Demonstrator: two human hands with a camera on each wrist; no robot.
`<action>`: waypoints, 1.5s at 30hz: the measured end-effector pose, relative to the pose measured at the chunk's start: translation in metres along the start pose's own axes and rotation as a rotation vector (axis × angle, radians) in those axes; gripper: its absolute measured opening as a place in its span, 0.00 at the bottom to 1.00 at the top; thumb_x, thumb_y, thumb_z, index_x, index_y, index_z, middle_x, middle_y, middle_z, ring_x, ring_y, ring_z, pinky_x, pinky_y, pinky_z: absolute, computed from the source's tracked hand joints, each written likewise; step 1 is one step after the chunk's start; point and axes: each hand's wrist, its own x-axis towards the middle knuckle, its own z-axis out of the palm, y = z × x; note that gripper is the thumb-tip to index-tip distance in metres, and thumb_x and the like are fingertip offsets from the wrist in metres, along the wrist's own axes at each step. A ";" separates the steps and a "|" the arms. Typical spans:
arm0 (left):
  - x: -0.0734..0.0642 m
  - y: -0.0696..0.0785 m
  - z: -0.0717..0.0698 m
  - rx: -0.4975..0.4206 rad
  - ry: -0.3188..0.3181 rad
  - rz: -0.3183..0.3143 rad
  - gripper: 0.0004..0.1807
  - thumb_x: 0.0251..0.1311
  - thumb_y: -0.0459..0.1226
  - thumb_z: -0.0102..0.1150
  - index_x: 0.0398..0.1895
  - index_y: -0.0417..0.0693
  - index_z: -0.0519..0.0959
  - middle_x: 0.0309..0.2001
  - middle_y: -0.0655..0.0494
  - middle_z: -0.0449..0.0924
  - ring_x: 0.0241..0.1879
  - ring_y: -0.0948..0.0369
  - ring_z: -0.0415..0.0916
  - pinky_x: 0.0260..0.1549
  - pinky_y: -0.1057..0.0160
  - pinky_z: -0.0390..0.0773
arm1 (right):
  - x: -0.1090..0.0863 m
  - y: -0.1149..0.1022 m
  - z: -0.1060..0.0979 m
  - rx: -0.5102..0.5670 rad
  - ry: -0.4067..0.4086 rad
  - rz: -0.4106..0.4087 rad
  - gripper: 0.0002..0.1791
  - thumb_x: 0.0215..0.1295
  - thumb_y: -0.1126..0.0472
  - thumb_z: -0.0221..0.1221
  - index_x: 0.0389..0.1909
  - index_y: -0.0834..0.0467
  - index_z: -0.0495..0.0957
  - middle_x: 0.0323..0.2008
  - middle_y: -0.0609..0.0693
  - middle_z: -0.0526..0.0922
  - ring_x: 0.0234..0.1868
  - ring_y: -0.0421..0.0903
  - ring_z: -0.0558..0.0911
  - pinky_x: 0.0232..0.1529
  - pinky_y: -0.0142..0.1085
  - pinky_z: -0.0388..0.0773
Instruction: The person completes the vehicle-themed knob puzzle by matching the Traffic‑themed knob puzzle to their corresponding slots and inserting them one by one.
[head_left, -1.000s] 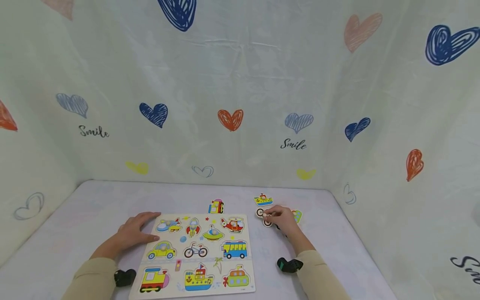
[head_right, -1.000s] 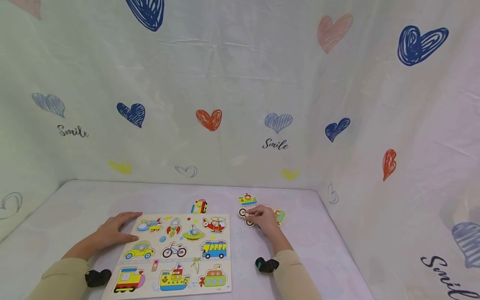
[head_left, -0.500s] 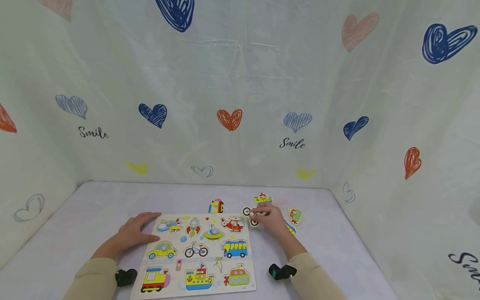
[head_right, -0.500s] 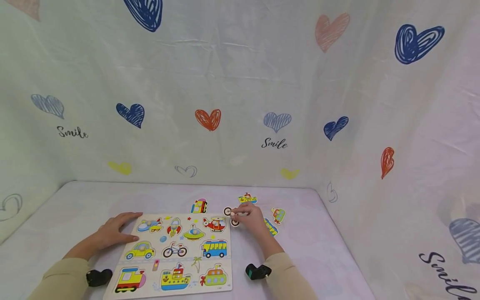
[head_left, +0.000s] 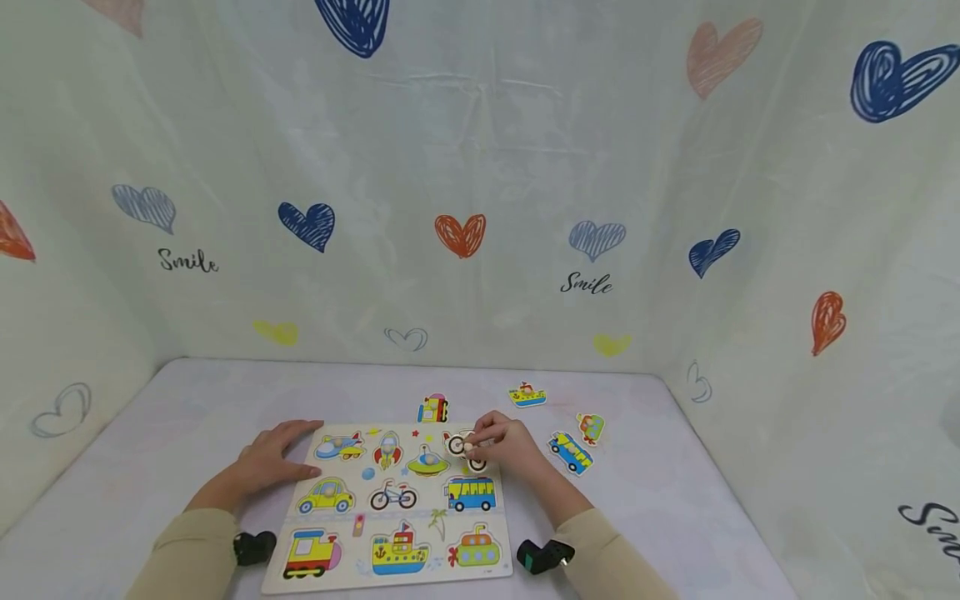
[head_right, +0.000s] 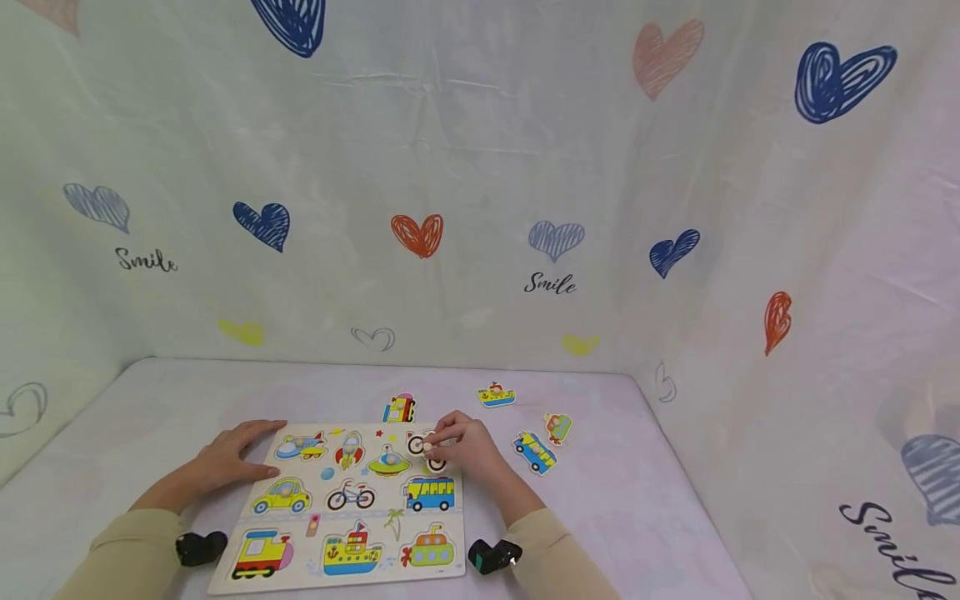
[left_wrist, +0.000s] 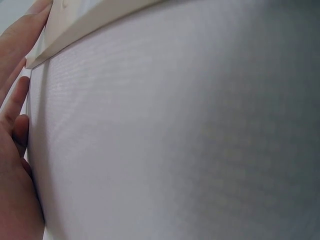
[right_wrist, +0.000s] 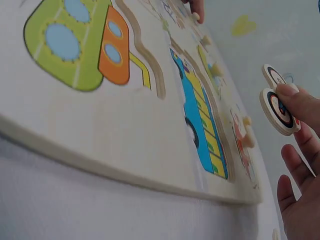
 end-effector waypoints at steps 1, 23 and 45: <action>0.000 0.000 0.000 0.003 0.002 0.000 0.49 0.45 0.54 0.73 0.68 0.42 0.65 0.68 0.30 0.56 0.63 0.31 0.51 0.54 0.26 0.52 | 0.000 -0.002 0.003 0.000 -0.013 -0.007 0.06 0.52 0.62 0.73 0.32 0.55 0.90 0.38 0.44 0.76 0.46 0.45 0.72 0.40 0.32 0.73; 0.001 0.001 -0.002 0.002 0.008 -0.031 0.49 0.44 0.53 0.74 0.69 0.43 0.65 0.68 0.31 0.56 0.64 0.32 0.50 0.55 0.27 0.51 | 0.001 -0.033 0.061 -0.038 -0.295 -0.137 0.05 0.52 0.63 0.72 0.31 0.53 0.90 0.34 0.36 0.78 0.41 0.34 0.73 0.40 0.30 0.73; 0.002 0.001 0.001 0.007 0.015 -0.029 0.49 0.42 0.53 0.75 0.68 0.44 0.66 0.68 0.32 0.58 0.63 0.33 0.53 0.54 0.27 0.54 | 0.016 -0.046 0.086 -0.213 -0.407 -0.224 0.07 0.48 0.64 0.75 0.29 0.50 0.89 0.27 0.34 0.78 0.32 0.31 0.72 0.34 0.27 0.69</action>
